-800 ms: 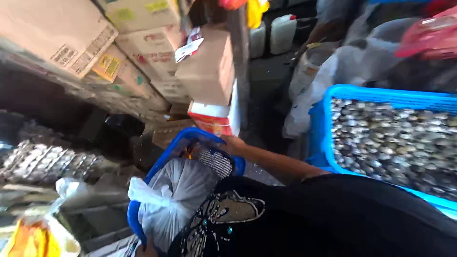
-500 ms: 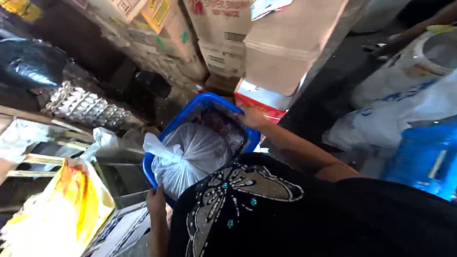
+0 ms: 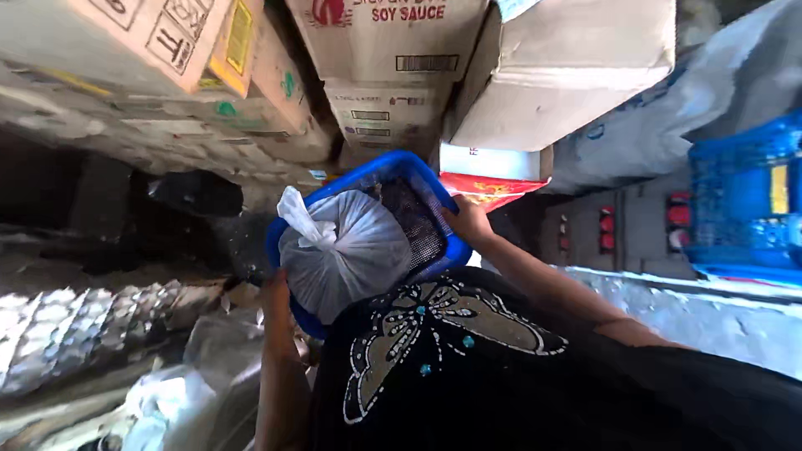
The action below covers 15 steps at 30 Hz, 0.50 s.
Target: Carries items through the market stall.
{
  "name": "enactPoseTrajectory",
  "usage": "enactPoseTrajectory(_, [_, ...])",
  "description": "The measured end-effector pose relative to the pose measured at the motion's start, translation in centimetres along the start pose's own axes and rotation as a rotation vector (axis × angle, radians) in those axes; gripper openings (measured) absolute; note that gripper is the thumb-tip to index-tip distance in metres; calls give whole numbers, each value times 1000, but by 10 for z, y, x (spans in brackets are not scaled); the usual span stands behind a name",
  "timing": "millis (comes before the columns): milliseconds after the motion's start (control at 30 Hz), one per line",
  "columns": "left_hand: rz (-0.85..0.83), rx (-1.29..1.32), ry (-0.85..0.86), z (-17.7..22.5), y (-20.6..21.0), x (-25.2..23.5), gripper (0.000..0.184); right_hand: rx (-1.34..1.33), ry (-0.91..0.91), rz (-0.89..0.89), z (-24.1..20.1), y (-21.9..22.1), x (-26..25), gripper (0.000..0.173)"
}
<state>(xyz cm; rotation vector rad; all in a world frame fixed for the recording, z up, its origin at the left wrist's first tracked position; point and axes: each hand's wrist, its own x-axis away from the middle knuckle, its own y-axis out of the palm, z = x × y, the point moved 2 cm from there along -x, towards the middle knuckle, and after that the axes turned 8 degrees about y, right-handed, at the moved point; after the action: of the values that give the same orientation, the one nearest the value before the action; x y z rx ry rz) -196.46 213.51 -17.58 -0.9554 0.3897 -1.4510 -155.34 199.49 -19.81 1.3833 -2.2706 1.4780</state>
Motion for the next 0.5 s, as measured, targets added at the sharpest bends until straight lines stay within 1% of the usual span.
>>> enactPoseTrajectory(67, [-113, -90, 37, 5, 8, -46, 59, -64, 106, 20, 9, 26, 13, 42])
enactPoseTrajectory(133, [-267, -162, 81, 4, 28, -89, 67, -165, 213, 55, 22, 55, 24, 43])
enactPoseTrajectory(200, [-412, -251, 132, 8, 51, -114, 72, -243, 310, 85, 42, 84, 31, 44])
enactPoseTrajectory(233, [-428, -299, 154, 17, 59, -118, 74, -253, 348, 97, 49, 94, 32, 45])
enactPoseTrajectory(267, [-401, -326, 196, 27, 64, -115, 74, -247, 376, 102, 53, 100, 34, 45])
enactPoseTrajectory(300, [-342, -346, 285, 36, 68, -105, 72, -233, 405, 89, 52, 101, 35, 45])
enactPoseTrajectory(333, [-297, -367, 425, 43, 71, -91, 73, -225, 431, 73, 50, 101, 36, 45])
enactPoseTrajectory(367, [-291, -372, 597, 46, 78, -75, 80, -228, 453, 58, 49, 102, 36, 45])
enactPoseTrajectory(400, [-338, -385, 735, 48, 90, -59, 90, -238, 468, 50, 49, 102, 36, 44])
enactPoseTrajectory(433, [-417, -424, 823, 48, 105, -43, 97, -254, 475, 54, 51, 105, 35, 44])
enactPoseTrajectory(467, [-510, -497, 869, 46, 121, -30, 99, -272, 471, 61, 56, 108, 34, 45])
enactPoseTrajectory(500, [-585, -588, 889, 43, 135, -21, 94, -289, 465, 59, 62, 112, 32, 46])
